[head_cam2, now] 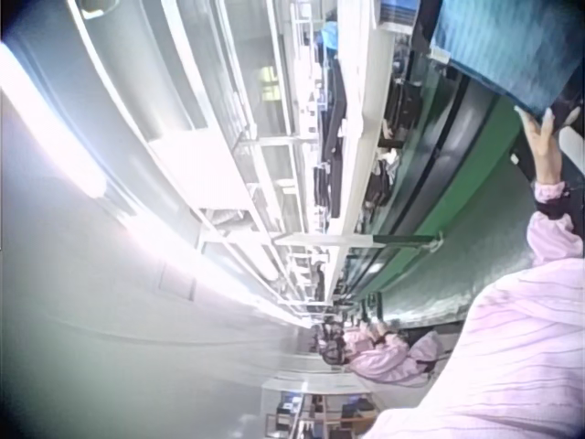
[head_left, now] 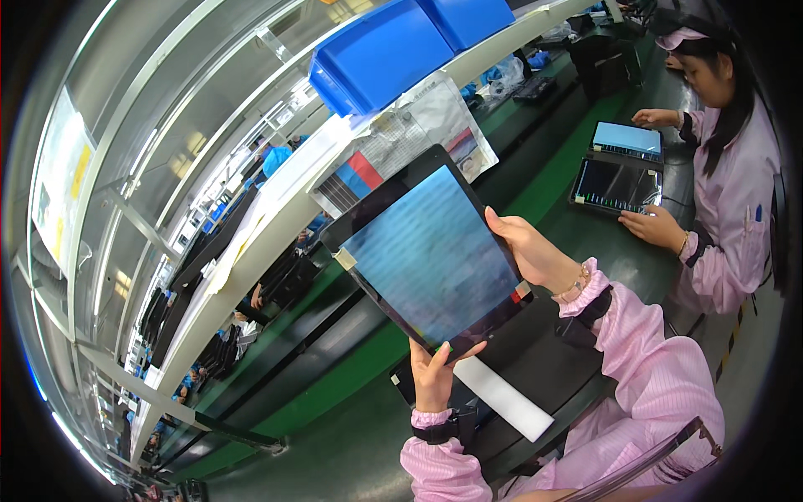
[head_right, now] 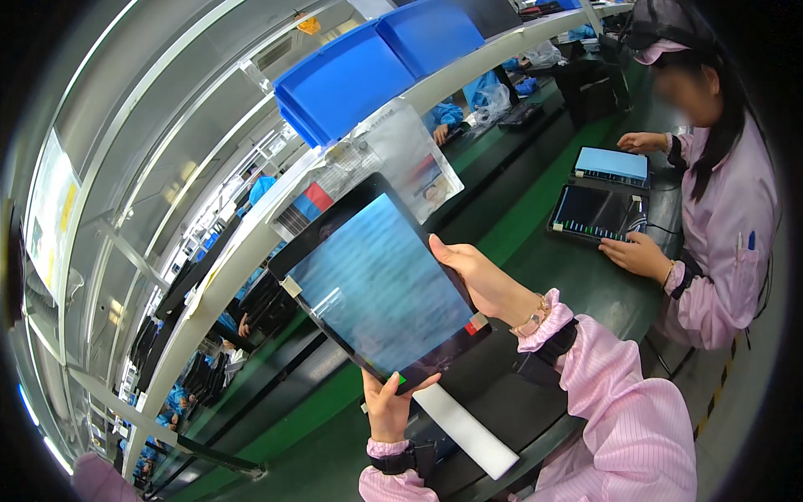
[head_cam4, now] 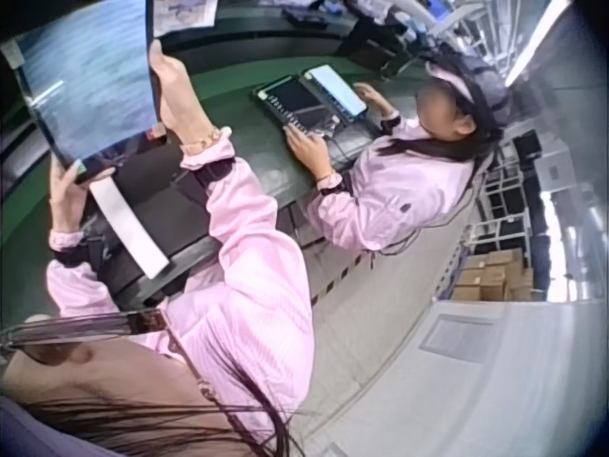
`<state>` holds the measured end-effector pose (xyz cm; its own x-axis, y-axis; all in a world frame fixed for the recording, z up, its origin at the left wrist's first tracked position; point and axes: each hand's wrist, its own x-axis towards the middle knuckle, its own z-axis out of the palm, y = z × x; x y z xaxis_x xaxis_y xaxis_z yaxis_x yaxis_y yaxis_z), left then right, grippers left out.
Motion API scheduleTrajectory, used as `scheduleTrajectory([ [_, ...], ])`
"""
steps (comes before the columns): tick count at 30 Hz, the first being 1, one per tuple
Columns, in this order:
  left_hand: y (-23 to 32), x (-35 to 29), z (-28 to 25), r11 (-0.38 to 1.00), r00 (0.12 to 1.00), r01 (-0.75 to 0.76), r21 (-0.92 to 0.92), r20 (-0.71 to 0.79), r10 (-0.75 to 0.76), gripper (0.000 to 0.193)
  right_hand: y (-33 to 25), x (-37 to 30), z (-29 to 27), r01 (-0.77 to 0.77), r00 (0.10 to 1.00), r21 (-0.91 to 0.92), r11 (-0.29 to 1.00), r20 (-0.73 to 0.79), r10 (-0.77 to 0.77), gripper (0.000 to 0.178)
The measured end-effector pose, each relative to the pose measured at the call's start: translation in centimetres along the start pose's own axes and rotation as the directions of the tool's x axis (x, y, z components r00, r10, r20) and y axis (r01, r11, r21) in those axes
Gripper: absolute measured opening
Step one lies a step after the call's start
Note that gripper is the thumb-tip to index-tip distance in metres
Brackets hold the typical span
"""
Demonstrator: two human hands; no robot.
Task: Checking components and assembling parts for electronic tablet devices on a factory line.
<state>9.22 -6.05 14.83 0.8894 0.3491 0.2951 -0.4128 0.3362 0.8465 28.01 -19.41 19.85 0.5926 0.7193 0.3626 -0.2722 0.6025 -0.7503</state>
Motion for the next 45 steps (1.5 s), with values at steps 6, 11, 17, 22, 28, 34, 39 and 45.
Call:
scheduleTrajectory([
  [6,0.3,-0.4,-0.3,1.000,1.000,0.006,0.006,0.001,-0.006,0.065,0.5,0.5,0.1,-0.017,0.999,0.018,1.000,0.033,0.017,0.049],
  [11,0.5,0.9,-0.7,1.000,0.999,-0.008,-0.002,-0.033,0.008,0.063,0.7,2.3,0.2,-0.041,0.999,0.058,0.997,0.032,0.039,0.046],
  [17,0.7,3.1,-1.5,1.000,0.999,0.014,0.020,-0.041,-0.013,0.061,1.6,5.3,-0.9,-0.055,0.998,0.030,0.998,0.003,0.055,0.046],
  [22,0.4,3.5,-1.8,1.000,0.999,0.006,0.008,-0.046,-0.006,0.061,2.1,6.1,-1.4,-0.089,0.996,0.044,0.995,0.017,0.088,0.048],
  [28,0.2,3.7,-2.2,1.000,0.999,0.011,0.005,-0.051,-0.011,0.060,2.5,6.5,-1.8,-0.096,0.994,0.037,0.995,0.059,0.094,0.048],
  [34,0.2,3.9,-2.5,1.000,0.999,0.020,0.009,-0.042,-0.020,0.059,2.7,6.7,-1.3,-0.085,0.996,0.063,0.994,0.011,0.084,0.047],
  [39,0.3,4.0,-2.5,1.000,0.999,0.023,0.020,-0.037,-0.022,0.059,2.7,6.6,-1.2,-0.071,0.997,0.066,0.995,-0.010,0.072,0.046],
  [45,0.2,3.7,-2.7,0.999,0.999,0.039,0.028,-0.007,-0.039,0.063,2.1,5.8,-1.3,-0.058,0.998,0.084,0.995,0.035,0.055,0.044],
])
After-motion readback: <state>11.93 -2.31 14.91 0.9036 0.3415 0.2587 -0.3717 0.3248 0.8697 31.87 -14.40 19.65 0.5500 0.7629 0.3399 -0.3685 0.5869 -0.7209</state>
